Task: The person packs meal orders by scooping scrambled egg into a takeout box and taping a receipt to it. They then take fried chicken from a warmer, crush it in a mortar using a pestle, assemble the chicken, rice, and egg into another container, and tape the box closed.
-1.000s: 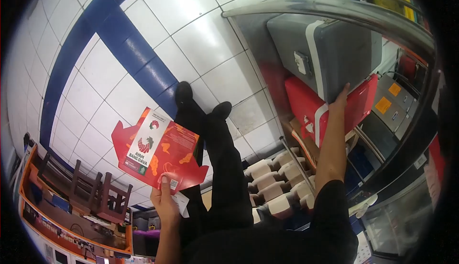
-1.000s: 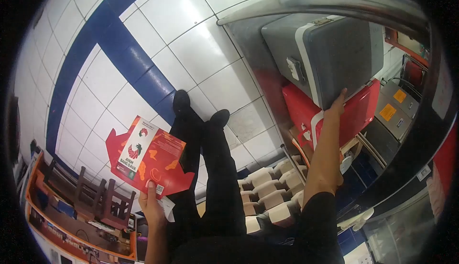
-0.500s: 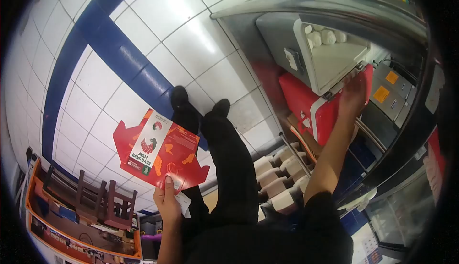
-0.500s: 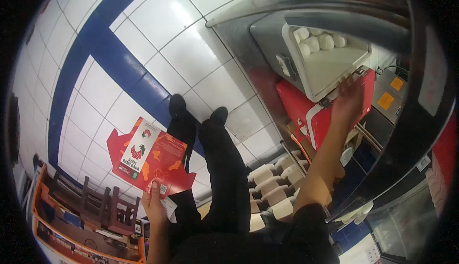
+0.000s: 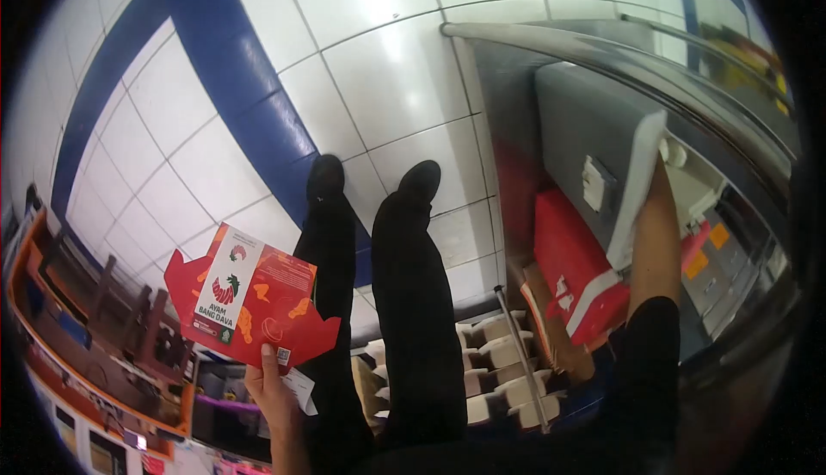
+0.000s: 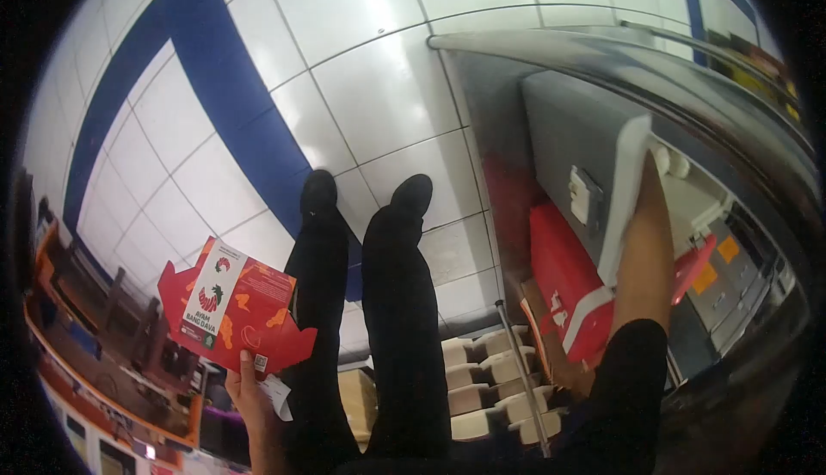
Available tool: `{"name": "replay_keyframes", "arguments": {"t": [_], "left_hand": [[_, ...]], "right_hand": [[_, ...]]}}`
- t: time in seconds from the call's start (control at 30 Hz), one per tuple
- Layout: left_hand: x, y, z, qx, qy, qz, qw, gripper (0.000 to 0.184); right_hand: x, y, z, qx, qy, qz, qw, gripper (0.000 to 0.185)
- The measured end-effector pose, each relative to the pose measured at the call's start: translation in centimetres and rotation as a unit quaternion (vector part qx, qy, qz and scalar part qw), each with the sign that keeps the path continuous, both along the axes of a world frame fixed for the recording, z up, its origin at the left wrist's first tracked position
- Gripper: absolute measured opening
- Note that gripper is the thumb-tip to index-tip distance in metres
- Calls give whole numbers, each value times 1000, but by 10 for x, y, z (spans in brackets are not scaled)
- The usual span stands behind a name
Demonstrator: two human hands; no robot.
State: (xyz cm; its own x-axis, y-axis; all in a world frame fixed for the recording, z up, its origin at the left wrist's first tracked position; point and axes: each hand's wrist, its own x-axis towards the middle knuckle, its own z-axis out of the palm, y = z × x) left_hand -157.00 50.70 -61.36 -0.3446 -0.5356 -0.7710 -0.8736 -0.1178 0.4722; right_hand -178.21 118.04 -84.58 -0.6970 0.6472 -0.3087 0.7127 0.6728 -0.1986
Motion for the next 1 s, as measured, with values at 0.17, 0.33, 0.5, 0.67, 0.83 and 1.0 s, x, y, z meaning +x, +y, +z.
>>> {"name": "replay_keyframes", "arguments": {"t": [0.17, 0.33, 0.5, 0.67, 0.83, 1.0], "left_hand": [[6, 5, -1, 2, -22, 10, 1000, 29], [19, 17, 6, 20, -23, 20, 999, 29], [3, 23, 21, 53, 21, -24, 998, 28], [-2, 25, 32, 56, 63, -29, 996, 28], [-8, 37, 47, 85, 101, -34, 991, 28], [-9, 46, 59, 89, 137, -54, 985, 28]], "right_hand": [[-16, 16, -35, 91, -27, -38, 995, 48], [5, 42, -31, 28, 73, -202, 976, 47], [68, 31, 54, -487, 416, -352, 683, 47], [92, -77, 183, -539, 521, -367, 550, 53], [80, -147, 203, 30, 232, 146, 961, 47], [11, -174, 212, 73, 75, 149, 983, 62]]}}
